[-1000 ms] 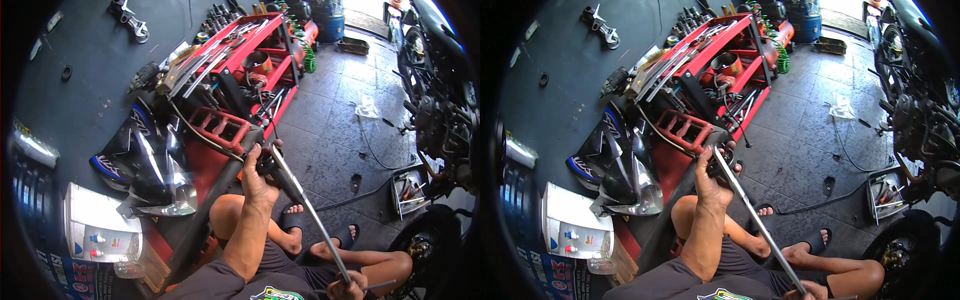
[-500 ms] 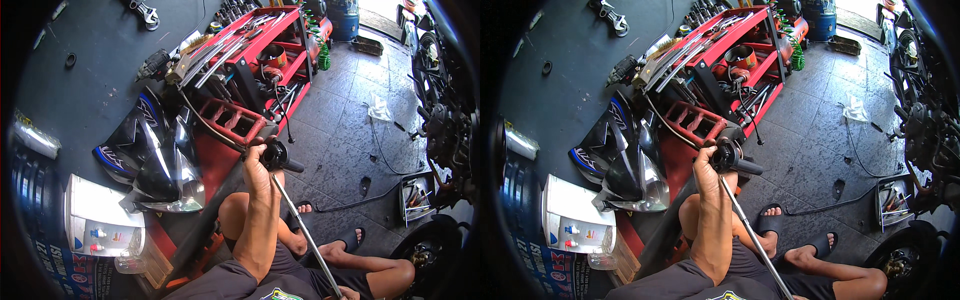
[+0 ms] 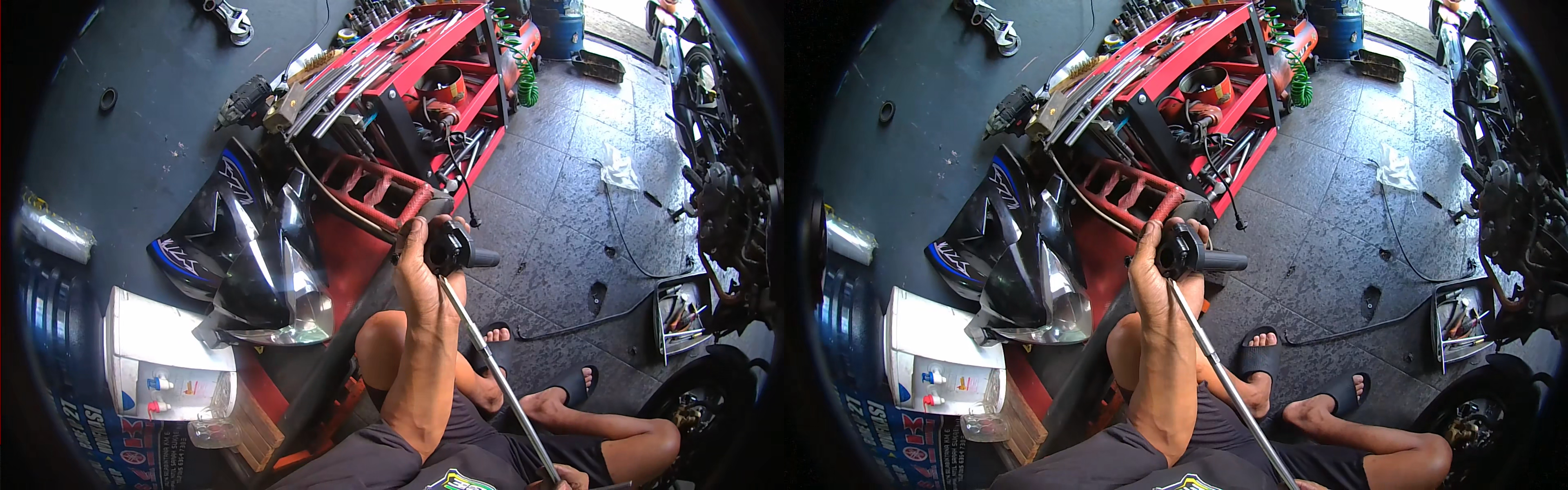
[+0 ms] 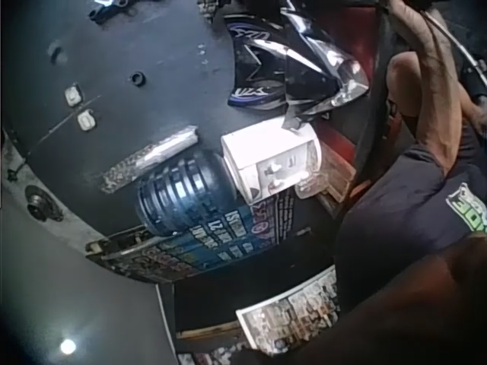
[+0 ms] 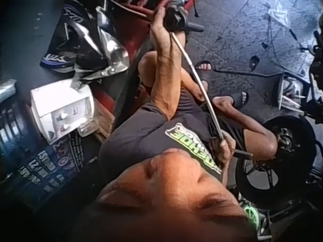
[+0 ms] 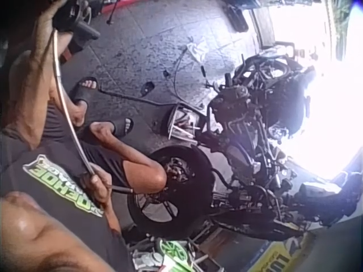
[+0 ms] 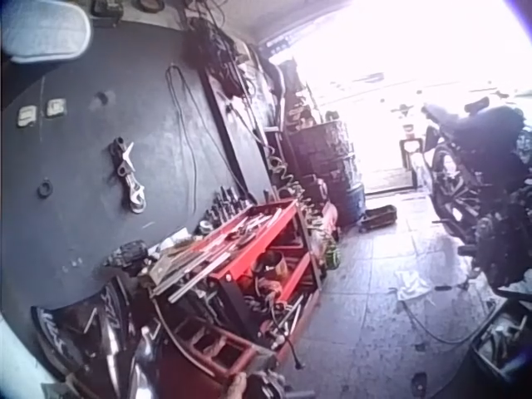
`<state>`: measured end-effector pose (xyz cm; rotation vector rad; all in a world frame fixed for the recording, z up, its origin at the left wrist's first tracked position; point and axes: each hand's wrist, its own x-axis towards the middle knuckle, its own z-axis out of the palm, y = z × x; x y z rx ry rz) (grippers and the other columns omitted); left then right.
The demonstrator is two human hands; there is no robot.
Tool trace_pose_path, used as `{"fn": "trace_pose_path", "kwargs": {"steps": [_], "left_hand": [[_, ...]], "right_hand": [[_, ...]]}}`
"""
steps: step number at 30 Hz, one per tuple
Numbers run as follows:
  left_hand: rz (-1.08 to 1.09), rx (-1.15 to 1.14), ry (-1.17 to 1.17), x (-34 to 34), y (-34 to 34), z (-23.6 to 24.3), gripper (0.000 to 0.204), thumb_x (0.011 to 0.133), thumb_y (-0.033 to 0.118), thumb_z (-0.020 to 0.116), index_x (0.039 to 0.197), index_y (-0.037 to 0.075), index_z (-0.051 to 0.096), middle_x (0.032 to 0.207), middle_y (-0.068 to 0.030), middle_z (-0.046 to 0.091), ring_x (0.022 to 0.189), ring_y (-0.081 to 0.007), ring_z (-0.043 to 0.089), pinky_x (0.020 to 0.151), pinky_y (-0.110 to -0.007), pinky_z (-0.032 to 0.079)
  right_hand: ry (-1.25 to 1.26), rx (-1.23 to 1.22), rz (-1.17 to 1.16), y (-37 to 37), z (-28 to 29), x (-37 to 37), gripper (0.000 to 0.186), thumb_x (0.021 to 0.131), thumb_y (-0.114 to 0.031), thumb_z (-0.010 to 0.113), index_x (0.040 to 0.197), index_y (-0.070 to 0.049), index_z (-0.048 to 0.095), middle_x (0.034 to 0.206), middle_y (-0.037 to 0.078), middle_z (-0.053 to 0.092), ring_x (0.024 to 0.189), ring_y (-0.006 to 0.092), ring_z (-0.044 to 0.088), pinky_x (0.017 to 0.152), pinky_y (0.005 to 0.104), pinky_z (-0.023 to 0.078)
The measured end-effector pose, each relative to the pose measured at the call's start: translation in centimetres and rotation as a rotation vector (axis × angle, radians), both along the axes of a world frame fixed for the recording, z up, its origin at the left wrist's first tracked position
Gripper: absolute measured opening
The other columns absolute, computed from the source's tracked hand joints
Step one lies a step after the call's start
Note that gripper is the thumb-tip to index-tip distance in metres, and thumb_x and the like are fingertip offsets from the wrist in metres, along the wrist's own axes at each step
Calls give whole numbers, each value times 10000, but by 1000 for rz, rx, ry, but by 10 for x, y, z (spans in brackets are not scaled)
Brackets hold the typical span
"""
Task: Replacing a motorcycle throttle cable and inspecting or cleaning the carburetor.
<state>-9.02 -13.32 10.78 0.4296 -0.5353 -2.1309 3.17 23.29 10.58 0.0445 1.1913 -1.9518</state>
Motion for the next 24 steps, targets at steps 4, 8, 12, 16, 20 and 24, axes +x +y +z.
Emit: {"fn": "trace_pose_path", "kwargs": {"steps": [4,8,12,16,20,24], "left_hand": [[-7,-6,21,0,2,1,214,926,188,661,1039,17,600,939,-111,647,939,-278,626,903,-449,508],[-1,-17,63,0,6,6,226,921,190,669,1038,10,598,940,-111,645,944,-275,622,894,-444,513],[31,53,61,-1,8,10,225,920,186,671,1038,8,599,942,-108,649,948,-266,624,904,-442,512],[8,29,94,-2,7,9,170,918,177,669,1003,34,632,946,-97,668,960,-266,626,941,-456,499],[-45,-91,261,-11,6,8,104,914,164,654,959,70,664,957,-96,681,972,-270,628,980,-461,481],[-56,-35,394,-21,0,13,65,893,106,630,935,92,678,977,-86,686,1009,-247,629,1019,-477,454]], "right_hand": [[-23,-6,-3,1,1,1,576,947,-370,628,1175,150,528,548,-38,376,437,58,308,442,257,281],[-43,-22,-5,1,3,1,566,948,-367,628,1178,141,530,548,-38,373,437,61,310,445,258,289],[-78,-49,-9,-2,5,-1,556,948,-363,628,1180,133,531,549,-38,370,438,63,312,449,259,298],[-164,-127,-23,-5,9,-5,547,949,-359,628,1183,125,532,549,-38,367,438,66,313,453,260,306],[-281,-255,-10,-9,18,-10,487,969,-332,603,1208,86,528,567,-40,357,460,73,328,479,259,336],[-417,-362,-70,-25,22,-15,354,975,-232,593,1158,71,587,598,16,458,491,117,424,497,300,388]]}}
